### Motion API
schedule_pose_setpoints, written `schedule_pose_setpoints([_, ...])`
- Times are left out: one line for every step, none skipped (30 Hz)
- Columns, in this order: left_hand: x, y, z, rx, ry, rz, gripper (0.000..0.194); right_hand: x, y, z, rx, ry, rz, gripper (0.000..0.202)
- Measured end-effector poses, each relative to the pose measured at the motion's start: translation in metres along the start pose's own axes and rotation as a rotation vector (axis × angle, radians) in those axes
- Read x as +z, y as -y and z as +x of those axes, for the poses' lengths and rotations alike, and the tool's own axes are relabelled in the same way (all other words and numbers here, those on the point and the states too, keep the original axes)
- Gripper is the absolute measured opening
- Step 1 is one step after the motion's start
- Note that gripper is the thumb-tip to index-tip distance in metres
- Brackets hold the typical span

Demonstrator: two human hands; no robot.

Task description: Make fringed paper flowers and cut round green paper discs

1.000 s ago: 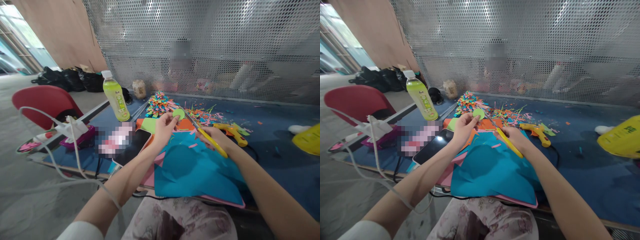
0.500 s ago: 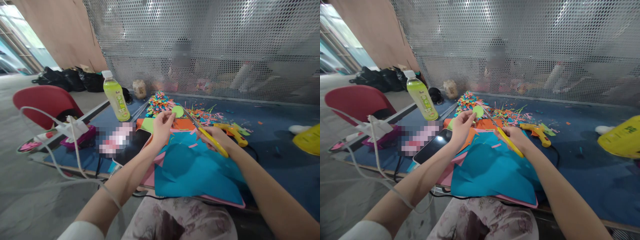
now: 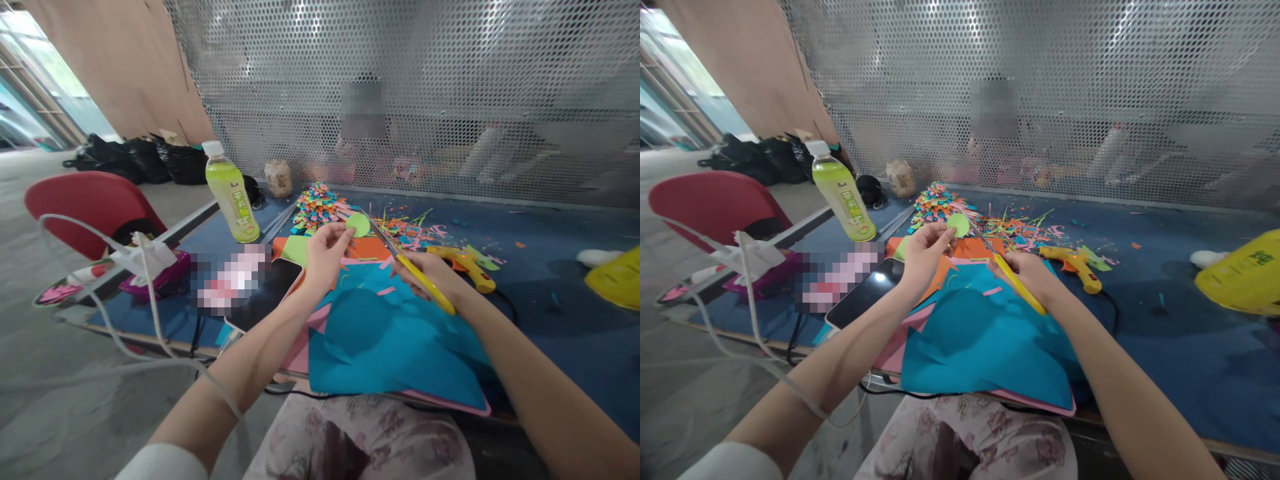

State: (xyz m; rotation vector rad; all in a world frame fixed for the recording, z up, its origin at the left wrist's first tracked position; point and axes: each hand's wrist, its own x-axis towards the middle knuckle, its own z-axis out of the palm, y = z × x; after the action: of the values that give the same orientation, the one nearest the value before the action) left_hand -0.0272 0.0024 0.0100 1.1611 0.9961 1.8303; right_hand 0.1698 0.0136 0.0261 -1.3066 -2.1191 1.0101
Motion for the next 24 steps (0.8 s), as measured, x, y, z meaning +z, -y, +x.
schedule_pose_setpoints([0.000, 0.000, 0.000, 0.002, -0.004, 0.005, 0.018, 0.000, 0.001, -0.001, 0.003, 0.005, 0.009, 0.043])
schedule_pose_setpoints([0.000, 0.000, 0.000, 0.005, -0.011, 0.013, 0.018, 0.000, 0.002, -0.001, 0.006, 0.009, 0.016, 0.043])
schedule_pose_setpoints([0.000, 0.000, 0.001, 0.009, -0.019, 0.020, 0.019, 0.000, 0.003, -0.002, 0.008, 0.014, 0.022, 0.044])
schedule_pose_setpoints([-0.001, 0.001, 0.001, 0.015, -0.029, 0.026, 0.019, 0.000, 0.004, -0.002, 0.011, 0.015, 0.029, 0.045])
schedule_pose_setpoints([-0.001, 0.001, 0.001, 0.022, -0.038, 0.029, 0.019, 0.000, 0.005, -0.002, 0.018, 0.018, 0.036, 0.045])
schedule_pose_setpoints([-0.002, 0.001, 0.002, 0.031, -0.046, 0.027, 0.019, 0.000, 0.006, -0.003, 0.028, 0.023, 0.042, 0.045])
schedule_pose_setpoints([-0.002, 0.002, 0.002, 0.038, -0.052, 0.023, 0.019, 0.000, 0.006, -0.003, 0.037, 0.025, 0.046, 0.046])
schedule_pose_setpoints([-0.002, 0.002, 0.002, 0.044, -0.057, 0.018, 0.018, 0.000, 0.006, -0.003, 0.045, 0.027, 0.050, 0.046])
schedule_pose_setpoints([-0.003, 0.002, 0.003, 0.050, -0.060, 0.015, 0.018, 0.000, 0.006, -0.003, 0.050, 0.025, 0.052, 0.046])
schedule_pose_setpoints([-0.003, 0.002, 0.003, 0.055, -0.062, 0.015, 0.018, 0.000, 0.006, -0.003, 0.051, 0.023, 0.051, 0.047])
schedule_pose_setpoints([-0.003, 0.002, 0.003, 0.058, -0.062, 0.017, 0.017, 0.000, 0.005, -0.003, 0.047, 0.021, 0.044, 0.047])
schedule_pose_setpoints([-0.003, 0.002, 0.003, 0.061, -0.062, 0.019, 0.017, 0.000, 0.004, -0.002, 0.038, 0.019, 0.035, 0.048])
schedule_pose_setpoints([-0.003, 0.002, 0.003, 0.062, -0.061, 0.019, 0.017, 0.000, 0.002, -0.001, 0.026, 0.019, 0.025, 0.048])
schedule_pose_setpoints([-0.002, 0.002, 0.002, 0.060, -0.057, 0.018, 0.017, 0.001, 0.001, 0.000, 0.014, 0.014, 0.013, 0.048])
schedule_pose_setpoints([-0.002, 0.001, 0.002, 0.055, -0.051, 0.015, 0.017, 0.001, -0.001, 0.001, 0.000, 0.006, 0.001, 0.048])
schedule_pose_setpoints([-0.001, 0.001, 0.001, 0.048, -0.044, 0.013, 0.017, 0.002, -0.002, 0.003, -0.016, -0.003, -0.011, 0.047])
schedule_pose_setpoints([-0.001, 0.000, 0.001, 0.041, -0.035, 0.012, 0.017, 0.002, -0.004, 0.003, -0.033, -0.014, -0.023, 0.047])
schedule_pose_setpoints([0.000, 0.000, 0.000, 0.036, -0.028, 0.012, 0.017, 0.002, -0.004, 0.004, -0.046, -0.024, -0.034, 0.046])
schedule_pose_setpoints([0.000, -0.001, 0.000, 0.034, -0.021, 0.012, 0.016, 0.002, -0.005, 0.004, -0.055, -0.032, -0.043, 0.046])
schedule_pose_setpoints([0.000, -0.001, 0.000, 0.036, -0.018, 0.011, 0.016, 0.002, -0.004, 0.004, -0.057, -0.036, -0.046, 0.045])
schedule_pose_setpoints([0.000, 0.000, 0.000, 0.040, -0.018, 0.010, 0.016, 0.002, -0.003, 0.004, -0.051, -0.034, -0.044, 0.045])
schedule_pose_setpoints([0.000, 0.000, 0.000, 0.045, -0.020, 0.009, 0.016, 0.001, -0.002, 0.003, -0.039, -0.029, -0.035, 0.045])
schedule_pose_setpoints([-0.001, 0.000, 0.001, 0.050, -0.024, 0.010, 0.016, 0.001, 0.000, 0.001, -0.022, -0.020, -0.021, 0.045])
schedule_pose_setpoints([-0.001, 0.001, 0.001, 0.053, -0.028, 0.013, 0.016, 0.001, 0.002, 0.000, -0.001, -0.007, -0.003, 0.045])
